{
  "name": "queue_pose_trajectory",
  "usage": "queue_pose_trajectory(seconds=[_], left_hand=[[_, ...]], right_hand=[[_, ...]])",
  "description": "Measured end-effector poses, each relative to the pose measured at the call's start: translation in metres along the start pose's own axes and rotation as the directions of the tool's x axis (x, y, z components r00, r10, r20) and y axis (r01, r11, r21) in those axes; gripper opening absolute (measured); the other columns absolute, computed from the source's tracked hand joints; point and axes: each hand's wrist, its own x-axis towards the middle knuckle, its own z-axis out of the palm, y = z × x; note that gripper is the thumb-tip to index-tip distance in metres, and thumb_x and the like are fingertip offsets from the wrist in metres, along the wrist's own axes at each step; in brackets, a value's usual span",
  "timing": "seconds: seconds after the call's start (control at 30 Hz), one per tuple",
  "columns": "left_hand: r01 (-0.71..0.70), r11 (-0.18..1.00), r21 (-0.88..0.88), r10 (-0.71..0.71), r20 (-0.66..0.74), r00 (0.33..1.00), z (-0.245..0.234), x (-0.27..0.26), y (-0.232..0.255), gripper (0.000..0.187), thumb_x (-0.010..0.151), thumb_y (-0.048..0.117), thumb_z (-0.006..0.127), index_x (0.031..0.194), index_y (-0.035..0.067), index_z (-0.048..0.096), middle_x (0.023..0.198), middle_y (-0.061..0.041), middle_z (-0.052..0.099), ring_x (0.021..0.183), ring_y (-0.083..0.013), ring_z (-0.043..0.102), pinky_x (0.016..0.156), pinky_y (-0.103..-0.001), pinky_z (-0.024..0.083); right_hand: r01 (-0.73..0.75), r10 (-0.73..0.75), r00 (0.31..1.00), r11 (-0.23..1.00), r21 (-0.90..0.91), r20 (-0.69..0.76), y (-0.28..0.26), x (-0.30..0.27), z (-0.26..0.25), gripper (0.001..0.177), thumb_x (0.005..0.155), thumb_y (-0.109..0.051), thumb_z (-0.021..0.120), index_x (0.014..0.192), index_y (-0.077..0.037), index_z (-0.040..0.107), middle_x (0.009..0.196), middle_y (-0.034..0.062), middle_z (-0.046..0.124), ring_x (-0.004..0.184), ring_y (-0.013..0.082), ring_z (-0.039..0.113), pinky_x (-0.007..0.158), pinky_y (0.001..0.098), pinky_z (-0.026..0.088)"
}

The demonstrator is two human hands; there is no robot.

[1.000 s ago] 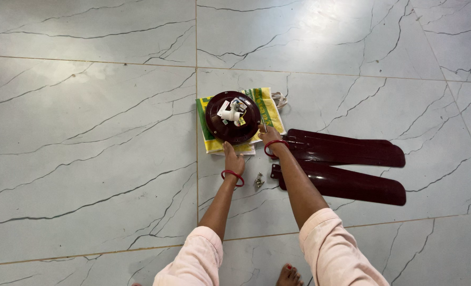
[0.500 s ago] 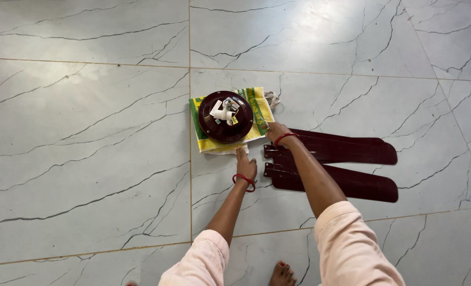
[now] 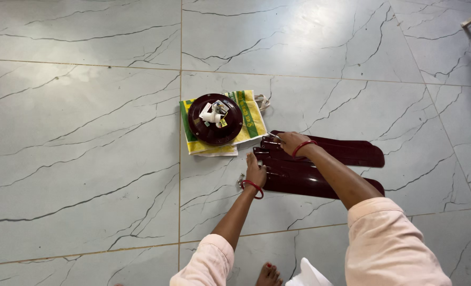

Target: The person attaches maroon fan blades to a ceiling fan motor housing using a screwdriver. They secure each blade one by one, tightening the screws to fasten them to the central hub.

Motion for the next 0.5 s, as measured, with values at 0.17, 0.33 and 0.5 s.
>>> queue_pose_trajectory(seconds=[0.17,0.33,0.5], left_hand=[[0.056,0.997,-0.044,-0.053,0.058,0.997,0.018,-0.018,0.023,0.083,0.092,0.012,0.056,0.159,-0.007,0.011,0.169,-0.026,0.009,0.159,-0.035,0.009,0.128,-0.038,0.014],[0.081,0.996,-0.031,-0.076,0.127,0.989,0.03,-0.027,0.043,0.083,0.094,0.012,0.055,0.16,-0.006,0.007,0.169,-0.026,0.007,0.158,-0.0342,0.008,0.128,-0.038,0.014],[0.191,0.981,-0.022,-0.18,0.243,0.953,0.04,-0.034,0.062,0.082,0.097,0.013,0.051,0.16,-0.003,0.001,0.171,-0.021,0.0,0.158,-0.0312,0.003,0.128,-0.039,0.013]], right_hand=[[-0.098,0.1,0.995,0.987,0.131,-0.007,0.015,-0.028,0.002,0.036,0.098,-0.016,0.052,0.131,-0.018,0.066,0.101,0.0126,0.076,0.097,0.0285,0.072,0.088,0.0439,0.055],[-0.055,0.105,0.988,0.927,0.371,-0.117,0.034,-0.028,0.045,0.034,0.096,-0.016,0.059,0.13,-0.013,0.066,0.108,0.0096,0.076,0.101,0.0265,0.072,0.089,0.0411,0.055],[-0.174,0.206,0.978,0.896,0.409,-0.035,0.064,-0.026,0.076,0.035,0.099,-0.016,0.058,0.133,-0.014,0.065,0.118,0.0081,0.075,0.113,0.0243,0.07,0.097,0.0404,0.055]])
